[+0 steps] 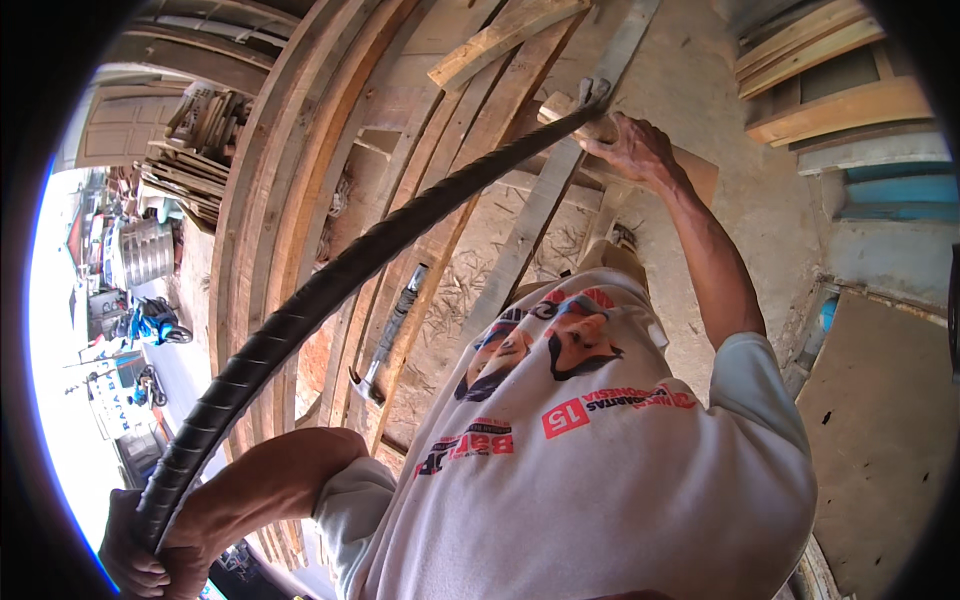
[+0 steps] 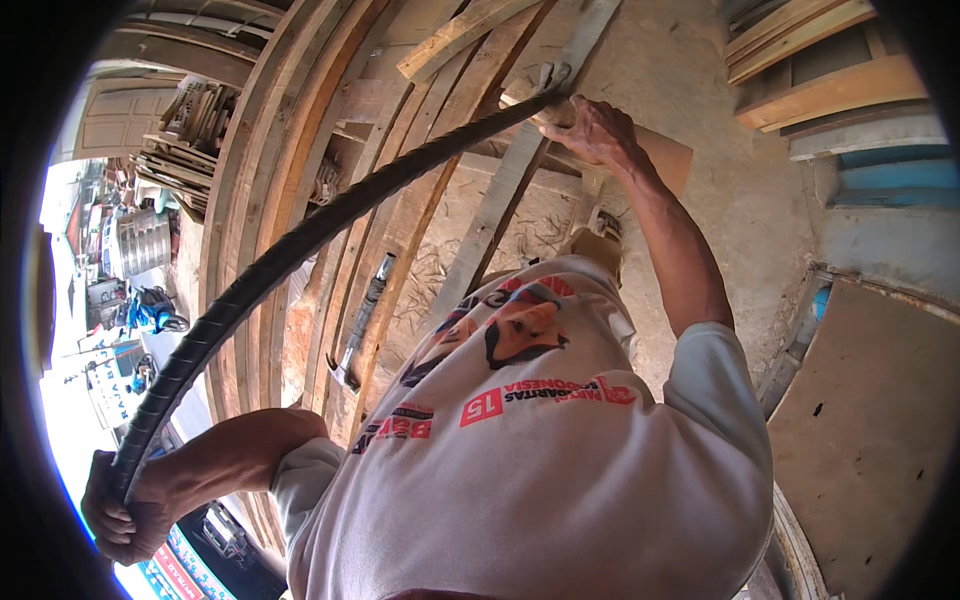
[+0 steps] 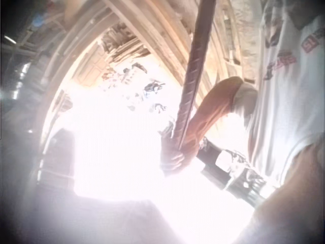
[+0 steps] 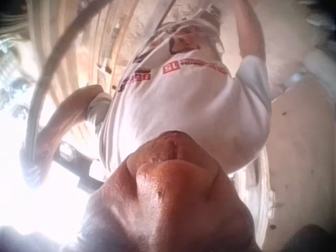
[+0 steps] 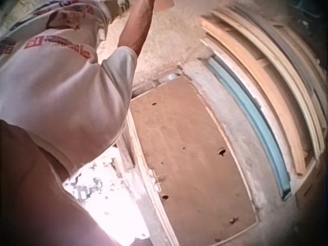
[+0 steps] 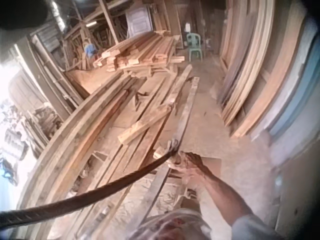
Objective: The person uses a long metal rebar as a lever to bend and shape small pieces of wood. They repeatedly position the wood on a wooden workbench and apply force with the rebar to curve the material.
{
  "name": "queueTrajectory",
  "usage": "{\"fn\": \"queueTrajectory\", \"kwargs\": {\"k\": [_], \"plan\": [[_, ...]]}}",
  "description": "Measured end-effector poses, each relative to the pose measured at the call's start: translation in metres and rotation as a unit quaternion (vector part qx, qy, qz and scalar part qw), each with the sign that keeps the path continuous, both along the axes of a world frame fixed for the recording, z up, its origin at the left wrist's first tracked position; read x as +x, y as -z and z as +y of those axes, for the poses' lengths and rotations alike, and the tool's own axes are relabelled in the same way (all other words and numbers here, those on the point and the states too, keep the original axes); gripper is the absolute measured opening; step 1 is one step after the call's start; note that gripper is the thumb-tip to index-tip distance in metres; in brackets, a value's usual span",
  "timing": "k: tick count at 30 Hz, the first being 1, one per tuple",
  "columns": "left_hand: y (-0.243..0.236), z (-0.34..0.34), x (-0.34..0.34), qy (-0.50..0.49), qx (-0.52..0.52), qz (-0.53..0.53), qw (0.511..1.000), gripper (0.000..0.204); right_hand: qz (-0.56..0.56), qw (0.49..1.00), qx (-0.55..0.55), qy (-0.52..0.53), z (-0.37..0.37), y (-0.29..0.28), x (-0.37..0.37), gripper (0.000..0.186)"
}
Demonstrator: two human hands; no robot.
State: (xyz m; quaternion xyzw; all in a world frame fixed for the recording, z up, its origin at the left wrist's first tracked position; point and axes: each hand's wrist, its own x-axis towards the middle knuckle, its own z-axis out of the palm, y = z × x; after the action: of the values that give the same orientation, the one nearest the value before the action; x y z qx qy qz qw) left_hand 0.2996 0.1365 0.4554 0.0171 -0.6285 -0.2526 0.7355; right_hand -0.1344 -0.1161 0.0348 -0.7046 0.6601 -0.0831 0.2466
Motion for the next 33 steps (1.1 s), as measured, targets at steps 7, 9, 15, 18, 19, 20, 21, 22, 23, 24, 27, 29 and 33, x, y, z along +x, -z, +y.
{"fn": "queueTrajectory", "kwargs": {"k": [7, 9, 15, 18, 19, 20, 21, 22, 23, 24, 27, 29, 33], "plan": [[0.113, 0.066, 0.048, 0.031, 0.037, 0.171, 0.984, 0.036, 0.031, 0.998, -0.048, -0.008, -0.001, -0.003, 0.016, 0.090], [0.147, 0.072, 0.064, -0.003, 0.018, 0.209, 0.978, 0.031, 0.024, 0.999, -0.039, -0.007, -0.002, -0.007, 0.014, 0.090], [0.132, 0.068, 0.041, -0.166, 0.087, 0.275, 0.943, 0.034, 0.057, 0.996, -0.061, -0.010, 0.010, 0.008, 0.015, 0.086], [0.126, 0.082, 0.038, -0.148, 0.092, 0.267, 0.948, 0.036, 0.070, 0.995, -0.064, -0.032, 0.004, 0.019, 0.014, 0.083], [0.123, 0.080, 0.040, -0.142, 0.094, 0.255, 0.952, 0.036, 0.075, 0.995, -0.059, -0.037, 0.002, 0.007, 0.019, 0.083], [0.119, 0.078, 0.038, -0.147, 0.084, 0.243, 0.955, 0.037, 0.082, 0.995, -0.041, -0.045, 0.006, -0.007, 0.021, 0.083], [0.111, 0.068, 0.036, -0.145, 0.079, 0.232, 0.959, 0.037, 0.090, 0.995, -0.020, -0.045, 0.004, -0.021, 0.022, 0.083], [0.104, 0.057, 0.030, -0.138, 0.084, 0.226, 0.961, 0.038, 0.070, 0.996, -0.033, -0.047, -0.001, -0.017, 0.017, 0.084], [0.094, 0.047, 0.026, -0.136, 0.086, 0.221, 0.962, 0.038, 0.051, 0.997, -0.045, -0.047, -0.010, -0.005, 0.017, 0.085], [0.088, 0.041, 0.023, -0.129, 0.091, 0.205, 0.966, 0.039, 0.041, 0.997, -0.048, -0.037, -0.009, 0.005, 0.008, 0.085], [0.087, 0.057, 0.012, -0.128, 0.091, 0.221, 0.963, 0.038, 0.053, 0.998, -0.041, -0.009, -0.003, -0.006, 0.031, 0.087], [0.110, 0.083, 0.020, -0.143, 0.108, 0.247, 0.952, 0.039, 0.037, 0.999, -0.027, -0.021, -0.010, -0.003, 0.029, 0.091], [0.136, 0.101, 0.024, -0.194, 0.136, 0.262, 0.935, 0.042, 0.047, 0.999, 0.022, -0.014, -0.022, -0.002, 0.028, 0.107]]}}
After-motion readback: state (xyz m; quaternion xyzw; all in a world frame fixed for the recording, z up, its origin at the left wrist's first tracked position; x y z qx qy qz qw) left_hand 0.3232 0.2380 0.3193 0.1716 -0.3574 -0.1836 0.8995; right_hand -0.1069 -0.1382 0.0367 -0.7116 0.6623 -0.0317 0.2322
